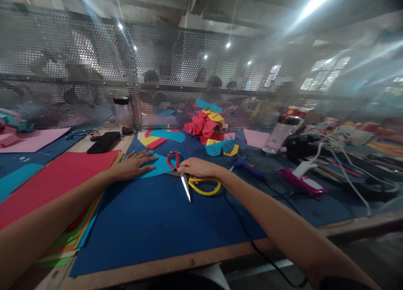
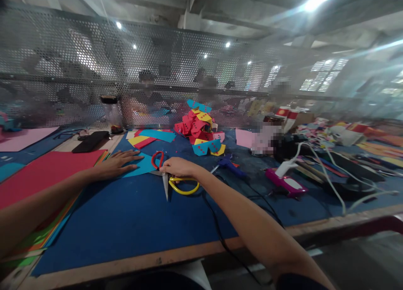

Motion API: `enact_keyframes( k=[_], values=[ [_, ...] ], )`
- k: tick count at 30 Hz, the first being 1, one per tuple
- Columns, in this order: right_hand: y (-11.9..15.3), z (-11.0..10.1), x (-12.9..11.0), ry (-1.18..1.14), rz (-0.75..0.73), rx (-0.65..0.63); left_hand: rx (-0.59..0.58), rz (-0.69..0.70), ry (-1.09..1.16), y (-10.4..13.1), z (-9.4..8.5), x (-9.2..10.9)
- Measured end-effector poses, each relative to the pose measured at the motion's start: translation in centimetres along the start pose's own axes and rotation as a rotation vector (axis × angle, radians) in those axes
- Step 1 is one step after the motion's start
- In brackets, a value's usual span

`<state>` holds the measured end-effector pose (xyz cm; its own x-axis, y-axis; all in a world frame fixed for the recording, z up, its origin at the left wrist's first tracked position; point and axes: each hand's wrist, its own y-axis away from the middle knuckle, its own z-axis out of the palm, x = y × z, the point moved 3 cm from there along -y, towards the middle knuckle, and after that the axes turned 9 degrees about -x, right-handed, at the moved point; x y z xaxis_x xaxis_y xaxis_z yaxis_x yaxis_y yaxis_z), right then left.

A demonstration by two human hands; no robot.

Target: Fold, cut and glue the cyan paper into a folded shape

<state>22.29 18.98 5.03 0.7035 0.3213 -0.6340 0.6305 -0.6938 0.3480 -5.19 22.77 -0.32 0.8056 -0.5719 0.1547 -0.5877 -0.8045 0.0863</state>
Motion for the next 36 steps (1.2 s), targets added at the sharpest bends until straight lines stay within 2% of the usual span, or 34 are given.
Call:
enact_keyframes(
  k=[18,36],
  values=[
    [-1.1,0.9,-0.6,-0.023,0.051,0.045,0.018,-0.005,0.001,-0.1,0.0,0.1],
    [-0.7,1.1,-1.9,-0.019,0.055,0.022,0.014,-0.003,0.024,0.2,-0.4,0.7]
  ],
)
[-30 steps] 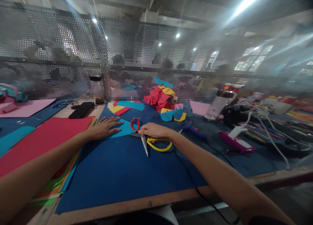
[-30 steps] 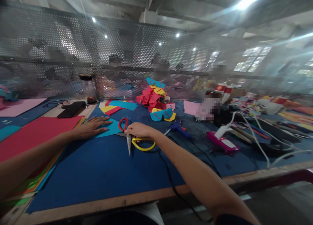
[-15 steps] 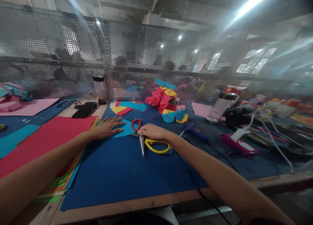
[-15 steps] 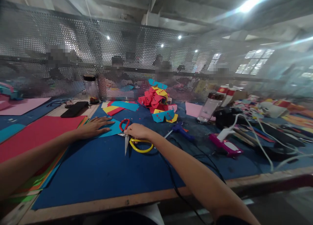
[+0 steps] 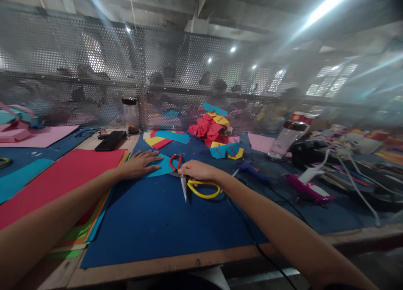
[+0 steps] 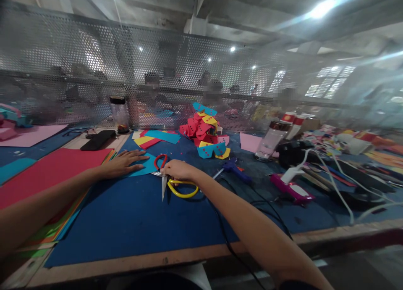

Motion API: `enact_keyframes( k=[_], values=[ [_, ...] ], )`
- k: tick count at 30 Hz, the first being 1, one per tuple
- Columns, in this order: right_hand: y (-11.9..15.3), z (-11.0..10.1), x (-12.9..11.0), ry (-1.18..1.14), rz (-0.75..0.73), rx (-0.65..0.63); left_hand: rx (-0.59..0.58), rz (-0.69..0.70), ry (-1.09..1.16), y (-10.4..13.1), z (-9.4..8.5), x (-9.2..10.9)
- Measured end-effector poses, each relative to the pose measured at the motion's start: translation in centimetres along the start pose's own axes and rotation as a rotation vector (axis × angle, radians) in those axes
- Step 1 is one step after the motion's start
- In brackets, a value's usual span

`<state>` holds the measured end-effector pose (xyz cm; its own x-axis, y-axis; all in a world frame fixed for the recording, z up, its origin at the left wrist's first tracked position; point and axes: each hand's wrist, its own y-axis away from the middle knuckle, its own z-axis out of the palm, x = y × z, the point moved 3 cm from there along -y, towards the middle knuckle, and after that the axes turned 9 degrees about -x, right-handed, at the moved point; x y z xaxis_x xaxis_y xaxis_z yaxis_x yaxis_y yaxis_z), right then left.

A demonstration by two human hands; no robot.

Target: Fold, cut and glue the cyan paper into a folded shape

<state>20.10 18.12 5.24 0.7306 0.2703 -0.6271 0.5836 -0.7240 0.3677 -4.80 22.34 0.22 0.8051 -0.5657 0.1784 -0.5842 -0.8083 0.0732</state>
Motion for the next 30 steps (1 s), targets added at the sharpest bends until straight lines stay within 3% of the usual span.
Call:
enact_keyframes(
  k=[16,22,30],
  values=[
    [-0.3,0.0,0.2,0.044,-0.012,-0.012,0.005,0.019,0.0,-0.1,0.0,-0.1],
    [-0.3,-0.1,0.4,0.064,-0.013,-0.005,0.025,0.027,-0.029,1.0,-0.7,-1.3],
    [-0.6,0.0,0.3,0.061,-0.014,-0.015,0.022,0.016,-0.018,2.0,-0.3,-2.0]
  ],
)
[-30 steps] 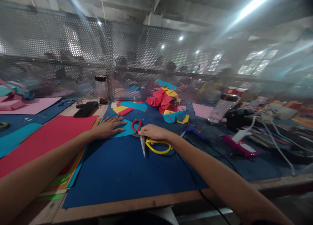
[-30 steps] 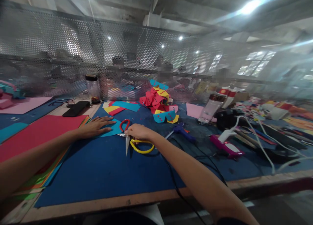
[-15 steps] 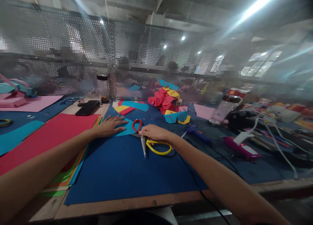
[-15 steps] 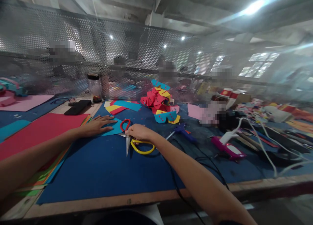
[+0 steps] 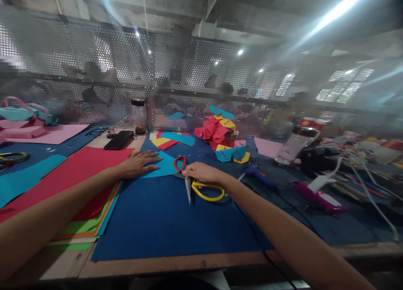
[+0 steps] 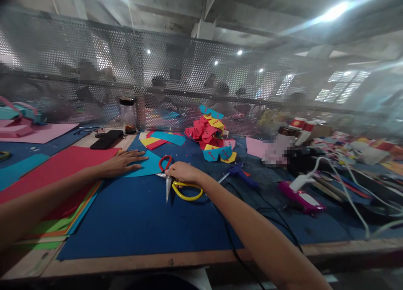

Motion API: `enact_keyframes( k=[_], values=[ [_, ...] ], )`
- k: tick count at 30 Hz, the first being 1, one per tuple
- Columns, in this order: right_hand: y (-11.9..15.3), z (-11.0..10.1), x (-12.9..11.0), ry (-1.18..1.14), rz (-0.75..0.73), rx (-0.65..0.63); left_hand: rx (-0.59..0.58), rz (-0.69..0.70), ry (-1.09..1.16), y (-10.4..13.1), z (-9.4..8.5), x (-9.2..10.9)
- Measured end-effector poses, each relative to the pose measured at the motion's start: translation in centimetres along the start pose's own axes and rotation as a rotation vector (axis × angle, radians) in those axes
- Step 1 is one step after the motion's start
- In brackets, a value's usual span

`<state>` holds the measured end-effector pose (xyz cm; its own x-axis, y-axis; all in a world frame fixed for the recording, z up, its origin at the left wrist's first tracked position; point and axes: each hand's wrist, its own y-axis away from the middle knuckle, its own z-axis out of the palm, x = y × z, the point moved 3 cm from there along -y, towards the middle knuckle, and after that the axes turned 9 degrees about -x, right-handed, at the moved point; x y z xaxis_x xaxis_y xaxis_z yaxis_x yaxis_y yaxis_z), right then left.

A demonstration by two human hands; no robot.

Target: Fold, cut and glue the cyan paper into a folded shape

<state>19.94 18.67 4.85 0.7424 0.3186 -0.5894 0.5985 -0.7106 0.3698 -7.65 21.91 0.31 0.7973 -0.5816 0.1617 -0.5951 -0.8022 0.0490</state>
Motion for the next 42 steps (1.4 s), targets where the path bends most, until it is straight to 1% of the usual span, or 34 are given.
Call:
enact_keyframes(
  k=[6,16,24,32,42],
  values=[
    [-0.4,0.2,-0.3,-0.005,-0.011,-0.014,0.004,-0.005,0.001,0.0,-0.1,0.0],
    [-0.6,0.2,-0.1,0.012,-0.026,-0.012,0.0,0.0,-0.006,-0.1,-0.2,0.0],
    [-0.3,0.3,-0.8,0.0,-0.034,-0.028,-0.006,0.007,-0.006,-0.1,-0.2,0.0],
    [-0.7,0.6,-1.3,-0.017,-0.025,-0.012,-0.015,0.002,-0.011,-0.1,-0.1,0.0],
    [-0.5,0.7,-2.1,-0.024,-0.023,-0.028,-0.02,-0.002,-0.006,-0.2,-0.1,0.0]
  ],
)
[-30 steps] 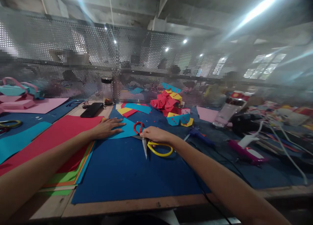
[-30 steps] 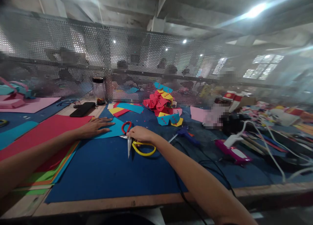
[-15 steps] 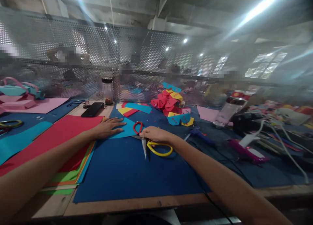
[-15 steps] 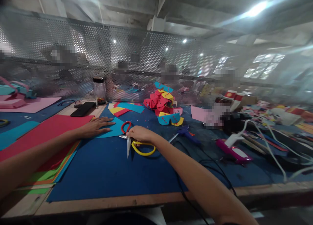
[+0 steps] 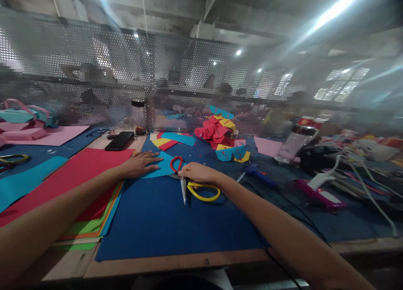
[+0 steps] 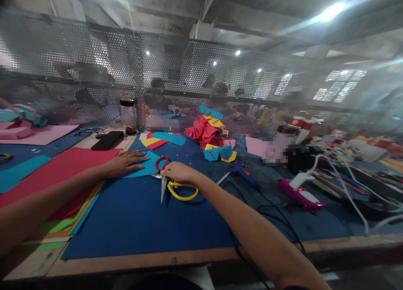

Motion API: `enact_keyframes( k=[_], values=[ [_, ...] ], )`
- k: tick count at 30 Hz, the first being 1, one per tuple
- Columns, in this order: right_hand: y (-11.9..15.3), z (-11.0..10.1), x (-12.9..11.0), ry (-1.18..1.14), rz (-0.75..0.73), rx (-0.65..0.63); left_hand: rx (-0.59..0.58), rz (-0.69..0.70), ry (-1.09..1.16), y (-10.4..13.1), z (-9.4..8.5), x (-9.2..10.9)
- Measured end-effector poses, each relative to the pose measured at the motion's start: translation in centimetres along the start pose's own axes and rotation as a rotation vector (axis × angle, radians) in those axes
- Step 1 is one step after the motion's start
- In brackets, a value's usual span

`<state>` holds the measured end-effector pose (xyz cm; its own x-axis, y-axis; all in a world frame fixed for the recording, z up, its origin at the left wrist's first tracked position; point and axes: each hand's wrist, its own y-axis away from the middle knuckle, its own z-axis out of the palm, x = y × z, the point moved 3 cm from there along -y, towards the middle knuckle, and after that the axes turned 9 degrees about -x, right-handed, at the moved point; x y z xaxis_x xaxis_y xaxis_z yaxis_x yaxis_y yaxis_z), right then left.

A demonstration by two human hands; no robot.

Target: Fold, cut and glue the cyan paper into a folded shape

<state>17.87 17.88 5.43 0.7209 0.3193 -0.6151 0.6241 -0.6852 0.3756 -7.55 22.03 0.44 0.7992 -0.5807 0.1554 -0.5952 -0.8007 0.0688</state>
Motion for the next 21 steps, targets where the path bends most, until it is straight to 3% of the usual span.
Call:
enact_keyframes(
  k=[21],
  values=[
    [-0.18,0.21,0.0,-0.011,-0.014,-0.002,0.073,-0.063,0.013,0.17,-0.23,-0.89]
  ],
)
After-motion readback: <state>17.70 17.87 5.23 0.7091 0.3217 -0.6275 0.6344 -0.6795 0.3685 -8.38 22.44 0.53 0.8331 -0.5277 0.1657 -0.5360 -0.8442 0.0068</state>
